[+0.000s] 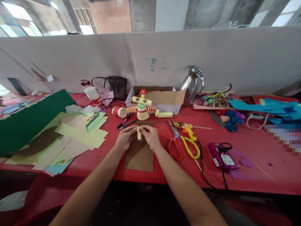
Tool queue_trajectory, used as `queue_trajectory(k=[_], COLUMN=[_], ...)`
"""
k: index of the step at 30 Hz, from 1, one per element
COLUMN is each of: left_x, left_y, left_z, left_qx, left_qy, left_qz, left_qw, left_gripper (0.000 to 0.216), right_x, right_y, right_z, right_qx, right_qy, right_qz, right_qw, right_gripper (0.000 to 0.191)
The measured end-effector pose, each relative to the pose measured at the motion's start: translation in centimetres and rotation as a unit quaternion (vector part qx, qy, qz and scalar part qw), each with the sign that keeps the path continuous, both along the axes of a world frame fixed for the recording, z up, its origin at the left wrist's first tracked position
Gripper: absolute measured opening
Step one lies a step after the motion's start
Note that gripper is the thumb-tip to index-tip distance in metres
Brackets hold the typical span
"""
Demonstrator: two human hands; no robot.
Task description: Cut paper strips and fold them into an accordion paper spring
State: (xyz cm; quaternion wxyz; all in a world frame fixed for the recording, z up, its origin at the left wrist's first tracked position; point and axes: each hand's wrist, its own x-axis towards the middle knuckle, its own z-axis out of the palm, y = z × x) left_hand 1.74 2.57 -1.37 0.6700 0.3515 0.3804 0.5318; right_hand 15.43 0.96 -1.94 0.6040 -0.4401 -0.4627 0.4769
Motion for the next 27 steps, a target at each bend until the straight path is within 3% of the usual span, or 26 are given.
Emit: queue_trajectory(k=[9,17,24,27], left_x=[0.61,0.32,0.47,0.49], left_y=[-0.25,-0.15,-0.06,-0.23], left_z=[0.0,0.0,-0.34,-0.19], left_qx=[0.047,0.072,0.09,0.106], left_qy=[0.035,0.058,0.127,0.133], left_qz=[0.015,0.011,0.068,0.071], left_qw=[0.998,0.996,0.986,0.983], left_gripper=[0.033,0.034,0.028,0.026], right_x=[-0.04,0.11,0.32,0.31], right_y=[-0.19,0.03,-0.5,-0.62], right_z=[0.41,0.19,0.81,0.95], right_qx=[-0.033,-0.053,-0.085,-0.095], right_qy=[-0.011,0.073,0.048,0.026], right_qz=[-0.029,0.022,0.087,0.07], right_qw=[0.999,0.996,0.991,0.993], right_gripper=[0.03,0.031,0.044,0.042])
